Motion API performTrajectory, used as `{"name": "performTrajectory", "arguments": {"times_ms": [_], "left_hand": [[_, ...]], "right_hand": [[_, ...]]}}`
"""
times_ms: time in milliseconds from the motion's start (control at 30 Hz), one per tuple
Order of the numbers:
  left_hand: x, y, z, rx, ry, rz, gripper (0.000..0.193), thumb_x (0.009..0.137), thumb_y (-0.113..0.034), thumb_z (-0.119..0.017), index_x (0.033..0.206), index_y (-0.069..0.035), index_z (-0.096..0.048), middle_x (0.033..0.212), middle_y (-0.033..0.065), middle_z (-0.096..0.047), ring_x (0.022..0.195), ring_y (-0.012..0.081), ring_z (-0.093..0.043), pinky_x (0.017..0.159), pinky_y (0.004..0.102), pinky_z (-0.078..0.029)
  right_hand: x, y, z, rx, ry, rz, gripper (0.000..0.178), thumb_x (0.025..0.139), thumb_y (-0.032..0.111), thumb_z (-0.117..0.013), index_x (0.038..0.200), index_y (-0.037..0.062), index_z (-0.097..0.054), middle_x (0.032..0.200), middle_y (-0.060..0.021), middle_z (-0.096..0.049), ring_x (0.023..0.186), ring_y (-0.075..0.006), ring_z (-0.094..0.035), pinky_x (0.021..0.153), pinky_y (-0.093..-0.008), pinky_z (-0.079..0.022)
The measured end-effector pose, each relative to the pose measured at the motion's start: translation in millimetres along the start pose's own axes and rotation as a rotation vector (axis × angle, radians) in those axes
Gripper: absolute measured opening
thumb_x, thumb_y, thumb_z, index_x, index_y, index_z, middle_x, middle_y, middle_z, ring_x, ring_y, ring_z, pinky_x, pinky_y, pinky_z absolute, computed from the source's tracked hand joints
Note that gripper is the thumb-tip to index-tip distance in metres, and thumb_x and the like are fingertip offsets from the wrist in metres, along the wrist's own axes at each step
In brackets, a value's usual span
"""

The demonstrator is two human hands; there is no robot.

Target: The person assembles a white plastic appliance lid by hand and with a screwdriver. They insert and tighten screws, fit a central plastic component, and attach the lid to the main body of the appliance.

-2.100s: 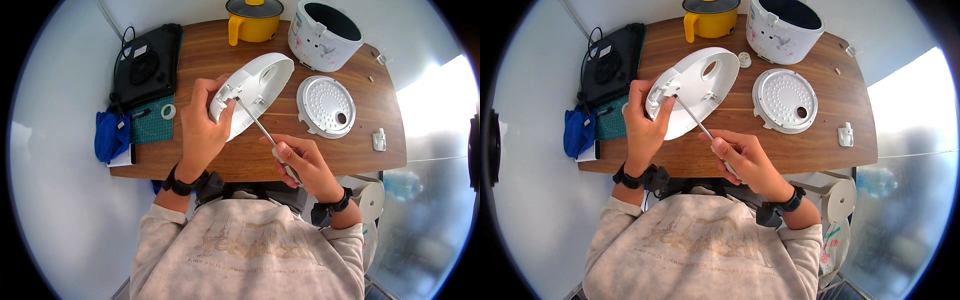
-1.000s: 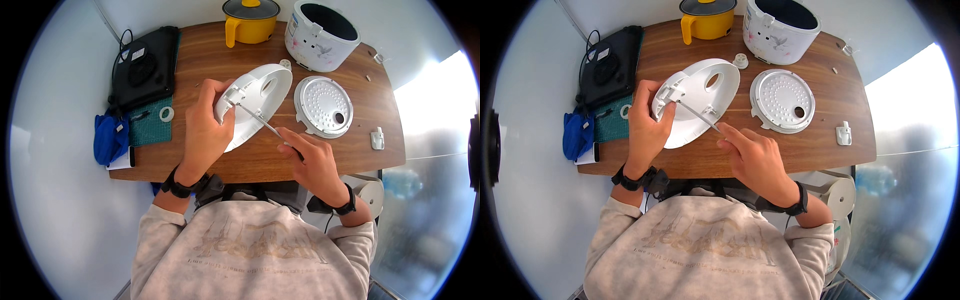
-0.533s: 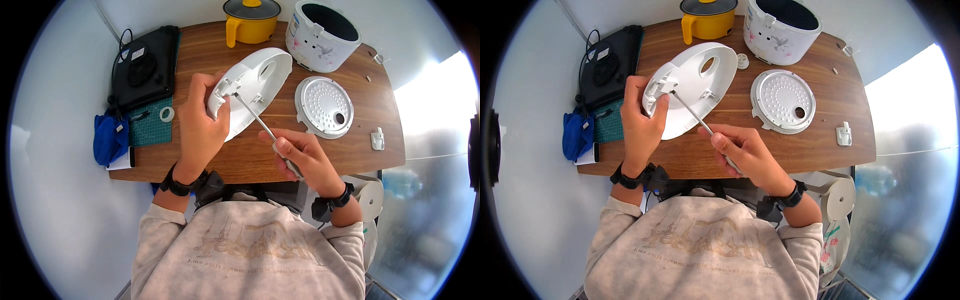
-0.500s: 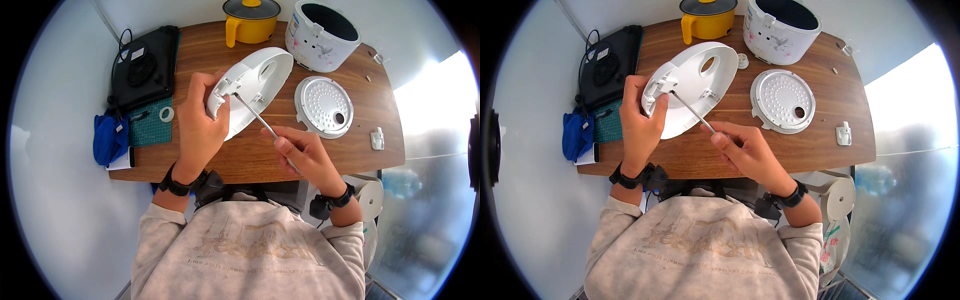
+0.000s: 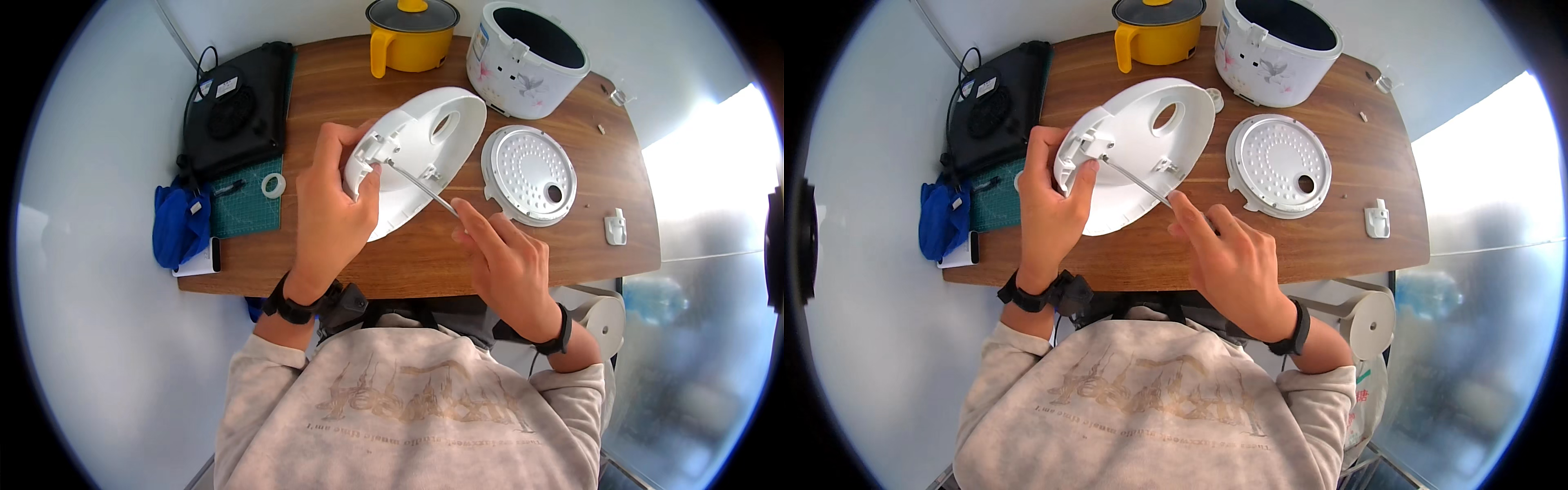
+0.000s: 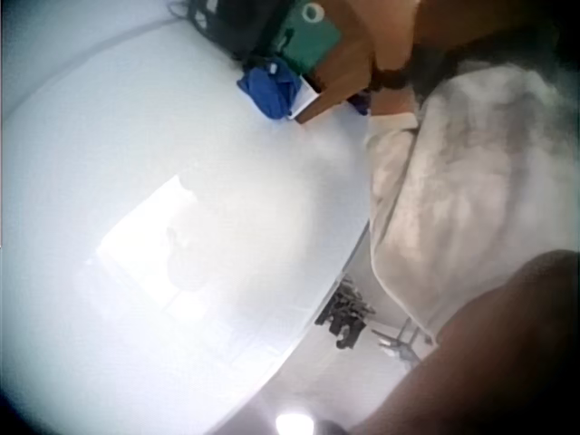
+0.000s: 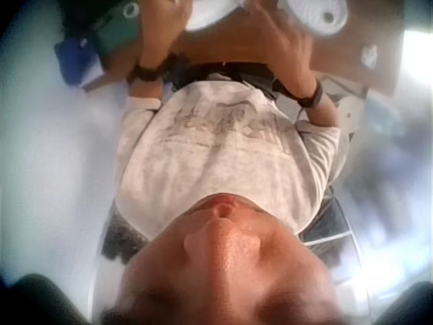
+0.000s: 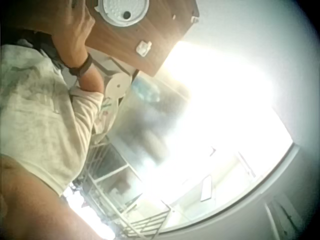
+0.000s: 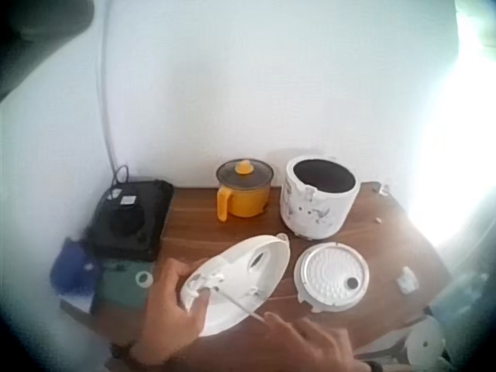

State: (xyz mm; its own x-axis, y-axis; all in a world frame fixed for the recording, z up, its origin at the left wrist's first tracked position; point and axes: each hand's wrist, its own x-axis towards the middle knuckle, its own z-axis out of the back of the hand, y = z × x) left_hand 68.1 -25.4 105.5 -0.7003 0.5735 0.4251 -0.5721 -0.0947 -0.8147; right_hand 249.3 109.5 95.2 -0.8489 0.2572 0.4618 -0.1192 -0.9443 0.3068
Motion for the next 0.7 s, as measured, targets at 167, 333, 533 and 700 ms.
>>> {"name": "performTrajectory", "arguments": {"times_ms": [167, 333, 533, 700], "left_hand": [[-0.7, 10.0, -3.5, -0.032, -0.036, -0.049, 0.026, 0.089, -0.002, -0.068, 0.11, -0.003, -0.054, 0.096, 0.0079, -0.065, 0.09, 0.0123, -0.061, 0.079, 0.0268, -0.049], [-1.8, 7.8, -4.8, -0.054, -0.097, -0.033, 0.024, 0.089, -0.002, -0.069, 0.106, -0.003, -0.053, 0.095, 0.0073, -0.065, 0.089, 0.0115, -0.061, 0.079, 0.0267, -0.049], [6.9, 14.2, -3.9, -0.093, -0.05, 0.014, 0.027, 0.089, -0.004, -0.07, 0.11, -0.004, -0.053, 0.103, 0.0085, -0.065, 0.091, 0.0121, -0.063, 0.081, 0.0273, -0.051], [11.7, 35.1, -8.1, -0.268, -0.017, 0.136, 0.043, 0.084, -0.008, -0.076, 0.12, -0.005, -0.054, 0.11, 0.0098, -0.065, 0.096, 0.0157, -0.066, 0.083, 0.0289, -0.055]], "right_hand": [[-1.0, -9.6, -15.1, 0.571, 0.094, -0.141, 0.036, 0.095, 0.013, -0.067, 0.129, 0.0048, -0.063, 0.063, -0.0026, -0.054, 0.049, -0.0152, -0.052, 0.047, -0.028, -0.041], [14.2, -4.7, 6.4, 1.262, 0.523, -0.594, 0.041, 0.105, 0.031, -0.054, 0.133, 0.0019, -0.061, 0.063, 0.0035, -0.05, 0.051, -0.0058, -0.046, 0.047, -0.0226, -0.036], [17.4, -2.0, 4.5, 1.455, 0.552, -0.714, 0.045, 0.108, 0.037, -0.047, 0.13, 0.0009, -0.061, 0.067, 0.0028, -0.05, 0.05, -0.0046, -0.044, 0.047, -0.0204, -0.036], [9.0, -13.6, -4.4, 1.239, 0.508, -0.59, 0.036, 0.107, 0.029, -0.048, 0.125, 0.0011, -0.063, 0.067, 0.0028, -0.05, 0.052, -0.0037, -0.043, 0.047, -0.0202, -0.035]]}}
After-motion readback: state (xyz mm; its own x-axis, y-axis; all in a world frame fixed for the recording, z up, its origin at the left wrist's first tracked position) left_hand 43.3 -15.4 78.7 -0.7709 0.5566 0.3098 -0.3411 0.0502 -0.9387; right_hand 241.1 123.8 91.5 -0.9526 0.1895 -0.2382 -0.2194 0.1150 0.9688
